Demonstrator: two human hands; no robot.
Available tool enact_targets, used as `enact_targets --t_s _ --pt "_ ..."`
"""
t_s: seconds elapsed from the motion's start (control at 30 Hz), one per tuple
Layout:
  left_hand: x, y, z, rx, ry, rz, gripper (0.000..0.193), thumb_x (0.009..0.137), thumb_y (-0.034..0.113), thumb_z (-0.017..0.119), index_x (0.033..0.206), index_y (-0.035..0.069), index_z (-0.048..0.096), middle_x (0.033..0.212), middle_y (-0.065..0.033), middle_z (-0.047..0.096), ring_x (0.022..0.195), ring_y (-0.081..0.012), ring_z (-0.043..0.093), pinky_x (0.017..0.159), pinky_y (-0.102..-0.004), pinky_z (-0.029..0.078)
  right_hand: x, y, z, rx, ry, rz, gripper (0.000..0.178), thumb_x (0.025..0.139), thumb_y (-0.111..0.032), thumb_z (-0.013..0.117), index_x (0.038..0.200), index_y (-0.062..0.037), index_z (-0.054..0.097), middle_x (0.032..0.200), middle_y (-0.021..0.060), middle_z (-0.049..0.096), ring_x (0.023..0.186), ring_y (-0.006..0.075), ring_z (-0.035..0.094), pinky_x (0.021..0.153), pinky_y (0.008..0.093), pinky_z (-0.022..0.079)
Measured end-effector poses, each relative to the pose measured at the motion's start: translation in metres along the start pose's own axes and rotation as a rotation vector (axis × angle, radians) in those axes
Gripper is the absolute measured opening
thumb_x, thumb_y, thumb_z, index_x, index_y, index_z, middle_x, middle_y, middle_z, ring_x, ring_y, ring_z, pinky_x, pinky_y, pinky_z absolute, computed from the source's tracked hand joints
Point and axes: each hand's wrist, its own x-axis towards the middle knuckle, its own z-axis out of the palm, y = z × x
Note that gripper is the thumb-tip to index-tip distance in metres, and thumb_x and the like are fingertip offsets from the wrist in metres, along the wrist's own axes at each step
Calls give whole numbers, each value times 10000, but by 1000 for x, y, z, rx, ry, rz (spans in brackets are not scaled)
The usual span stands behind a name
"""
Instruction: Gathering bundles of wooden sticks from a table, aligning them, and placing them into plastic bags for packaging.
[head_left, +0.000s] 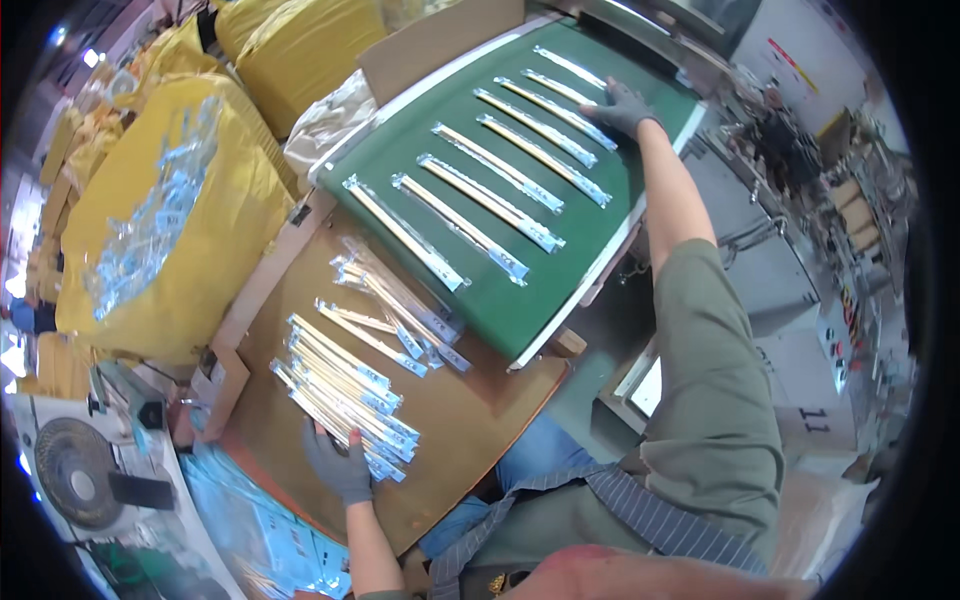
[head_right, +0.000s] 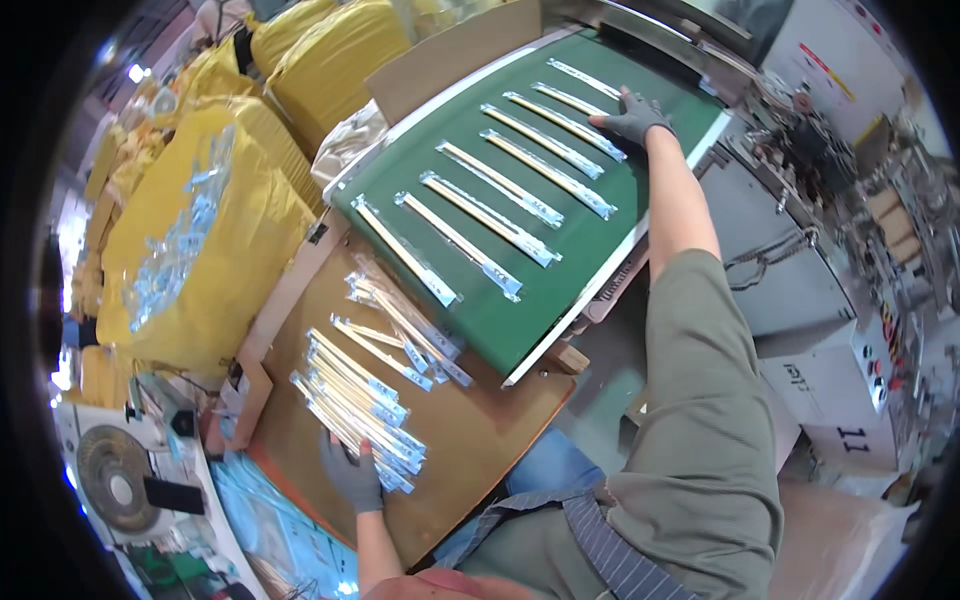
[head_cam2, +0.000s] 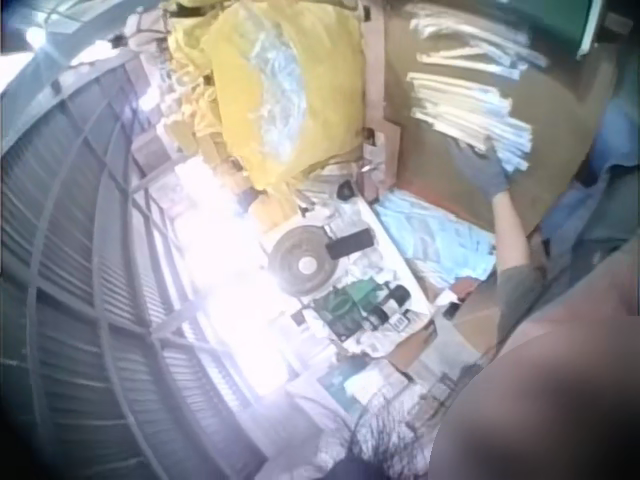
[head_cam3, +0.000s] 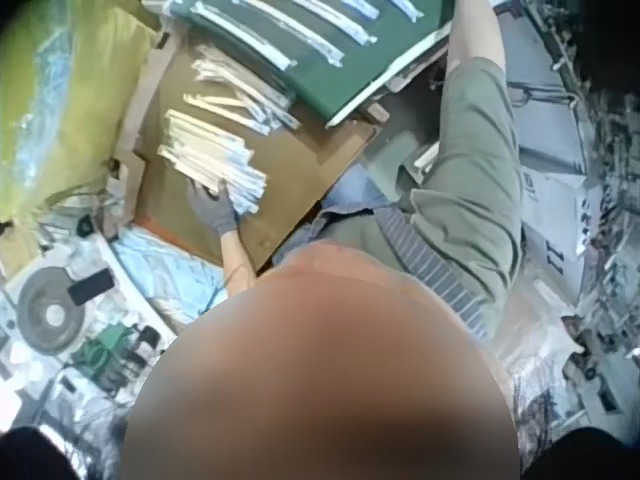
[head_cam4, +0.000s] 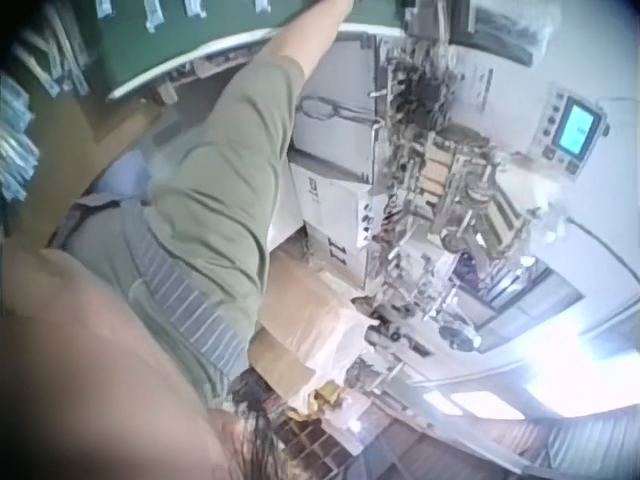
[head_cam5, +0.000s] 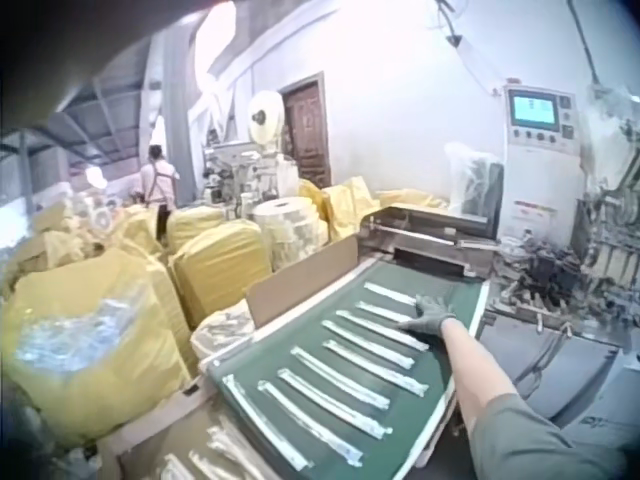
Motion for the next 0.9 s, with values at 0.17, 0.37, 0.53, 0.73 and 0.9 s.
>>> enact_targets --t_s 0.17,0.37,0.53,0.73,0.9 --pt "-1 -3 -6 -27 -25 -35 600 802 280 657 1286 -21 469 1341 -243 432 1217 -393 427 1031 -429 334 -52 -55 53 238 86 -676 368 915 -233 490 1264 -131 551 1343 105 502 1256 283 455 1055 341 347" --pt "5 -15 8 93 50 81 589 784 345 676 1232 1 507 1295 -226 482 1193 -384 448 1010 -437 347 -221 -177 39 247 -65 -990 596 937 -396 424 1365 16 379 1400 255 374 1333 373 317 1109 407 238" --pt "0 -20 12 76 101 -22 589 856 451 578 1198 -24 511 1320 -233 463 1224 -378 424 1041 -464 298 -325 -285 55 43 -231 -990 761 892 -532 425 1398 23 307 1401 275 359 1333 409 294 1115 420 216" --pt "33 44 12 -611 84 -668 722 897 543 495 1240 -90 440 1239 -253 512 1139 -302 509 964 -364 387 -270 -311 122 380 -518 -205 958 764 -718 491 1308 68 413 1321 306 439 1227 390 456 1019 401 375" --pt "54 -5 32 -1489 -138 -735 589 843 385 669 1210 -42 496 1096 -112 588 944 -169 561 808 -300 467 -361 -362 119 291 -698 -567 906 654 -670 638 1171 62 508 1173 294 565 1071 374 578 915 388 443"
